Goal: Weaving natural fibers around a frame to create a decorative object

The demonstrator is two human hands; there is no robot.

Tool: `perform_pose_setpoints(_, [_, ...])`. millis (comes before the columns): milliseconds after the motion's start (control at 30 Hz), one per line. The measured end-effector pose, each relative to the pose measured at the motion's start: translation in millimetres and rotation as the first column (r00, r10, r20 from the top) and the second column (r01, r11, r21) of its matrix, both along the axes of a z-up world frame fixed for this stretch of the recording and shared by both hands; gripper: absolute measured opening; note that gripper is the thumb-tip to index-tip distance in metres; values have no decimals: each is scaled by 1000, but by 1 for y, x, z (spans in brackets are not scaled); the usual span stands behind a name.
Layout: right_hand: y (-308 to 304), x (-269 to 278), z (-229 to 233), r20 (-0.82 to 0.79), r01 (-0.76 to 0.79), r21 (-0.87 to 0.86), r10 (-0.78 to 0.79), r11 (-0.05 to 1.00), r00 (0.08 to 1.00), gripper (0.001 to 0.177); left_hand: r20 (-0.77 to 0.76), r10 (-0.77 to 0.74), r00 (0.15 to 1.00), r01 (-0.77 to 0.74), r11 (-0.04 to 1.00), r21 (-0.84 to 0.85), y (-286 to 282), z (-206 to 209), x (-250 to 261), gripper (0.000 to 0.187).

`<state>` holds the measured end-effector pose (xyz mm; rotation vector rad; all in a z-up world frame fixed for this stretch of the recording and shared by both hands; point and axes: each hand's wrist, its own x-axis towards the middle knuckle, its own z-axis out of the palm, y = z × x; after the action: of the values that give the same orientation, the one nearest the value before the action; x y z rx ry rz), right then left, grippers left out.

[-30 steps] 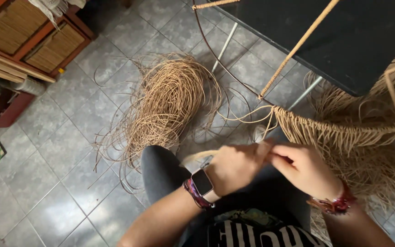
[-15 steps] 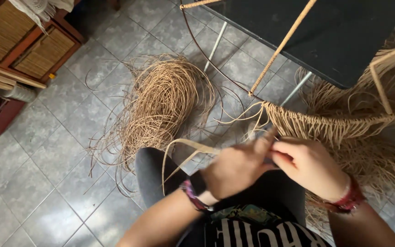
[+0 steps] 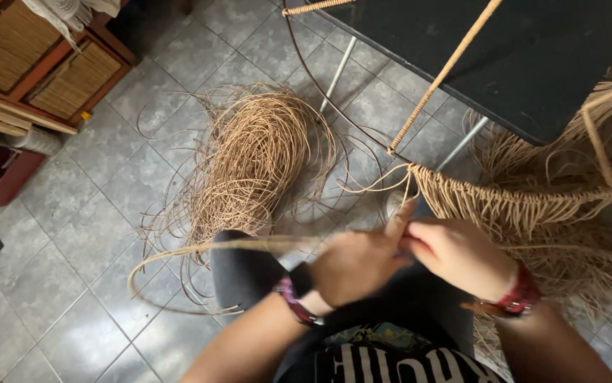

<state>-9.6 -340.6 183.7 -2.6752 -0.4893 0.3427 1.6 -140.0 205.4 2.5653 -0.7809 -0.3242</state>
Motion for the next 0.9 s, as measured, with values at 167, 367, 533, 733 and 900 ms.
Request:
perform_pose_setpoints(167, [-42, 12, 13, -121, 97, 38, -91, 995, 988, 17, 3, -139, 990, 129, 933, 337, 70, -52, 38, 16])
perform_pose_setpoints(367, [-17, 20, -29, -44, 54, -72, -58, 996, 997, 13, 233, -47, 971, -16, 966, 259, 50, -64, 28, 40])
perform_pose_setpoints(533, [-13, 30, -36, 24, -77, 190, 74, 979, 997, 11, -35, -35, 999, 30, 992, -124, 16, -62, 22, 42])
perform_pose_setpoints(733, [-69, 36, -24, -336, 109, 179, -43, 978, 941, 28, 308, -84, 948, 105, 993, -51, 105, -72, 67, 15])
perform_pose_setpoints(900, [-72, 34, -42, -458, 34, 29, -17, 999, 889, 26, 467, 11, 884, 10, 999, -42, 126, -85, 75, 19])
